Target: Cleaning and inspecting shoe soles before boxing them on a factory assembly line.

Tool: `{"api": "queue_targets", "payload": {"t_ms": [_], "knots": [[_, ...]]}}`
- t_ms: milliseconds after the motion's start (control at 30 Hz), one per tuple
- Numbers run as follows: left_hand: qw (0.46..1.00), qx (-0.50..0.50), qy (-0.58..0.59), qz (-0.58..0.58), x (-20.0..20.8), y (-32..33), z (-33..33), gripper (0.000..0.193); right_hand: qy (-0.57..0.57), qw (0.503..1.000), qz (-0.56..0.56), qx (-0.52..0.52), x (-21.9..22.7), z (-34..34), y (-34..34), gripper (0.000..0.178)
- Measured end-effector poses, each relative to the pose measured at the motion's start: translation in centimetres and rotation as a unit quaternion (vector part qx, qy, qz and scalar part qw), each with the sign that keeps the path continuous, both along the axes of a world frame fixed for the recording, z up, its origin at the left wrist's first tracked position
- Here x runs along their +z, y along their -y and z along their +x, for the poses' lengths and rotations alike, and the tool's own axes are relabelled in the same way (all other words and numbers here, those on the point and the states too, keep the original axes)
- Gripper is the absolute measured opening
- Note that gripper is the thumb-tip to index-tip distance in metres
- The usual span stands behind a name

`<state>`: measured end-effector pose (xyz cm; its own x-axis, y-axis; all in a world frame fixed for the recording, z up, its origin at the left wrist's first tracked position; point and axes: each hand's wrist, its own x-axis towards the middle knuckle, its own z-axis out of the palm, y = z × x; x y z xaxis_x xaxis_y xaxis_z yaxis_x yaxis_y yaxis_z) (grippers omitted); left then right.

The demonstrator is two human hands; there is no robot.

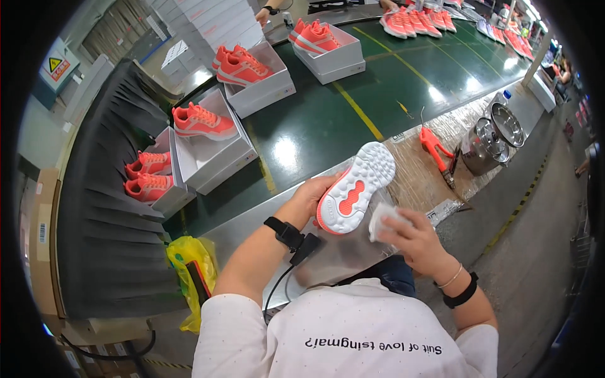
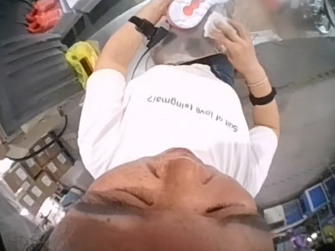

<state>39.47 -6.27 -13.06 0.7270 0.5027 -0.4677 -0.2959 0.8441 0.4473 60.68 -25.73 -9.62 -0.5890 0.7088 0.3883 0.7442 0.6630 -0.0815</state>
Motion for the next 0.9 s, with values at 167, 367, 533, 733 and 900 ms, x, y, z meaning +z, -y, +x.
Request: {"api": "queue_targets", "payload": {"t_ms": [167, 367, 533, 733, 900], "knots": [[0.999, -0.035, -0.002, -0.014, 0.2, -0.3, -0.5, 0.029, -0.103, 0.987, 0.106, 0.062, 1.0, -6.3, -2.2, 0.037], [0.962, 0.105, -0.192, 0.166, 4.0, -1.6, -6.9, 0.039, -0.147, 0.981, -0.057, -0.116, -5.3, -1.2, -2.8, 0.044], [0.787, 0.212, -0.281, 0.507, 13.7, -3.2, -16.9, 0.074, -0.241, 0.957, -0.037, -0.157, -2.6, -1.9, -2.4, 0.044], [0.282, 0.121, -0.661, 0.684, 20.1, -6.3, -26.3, 0.070, -0.262, 0.955, -0.063, -0.126, -2.2, -5.8, -5.3, 0.041], [0.169, -0.095, -0.728, 0.658, 15.5, -11.0, -30.1, 0.064, -0.237, 0.962, -0.076, -0.112, -2.0, -6.9, -6.9, 0.040]]}}
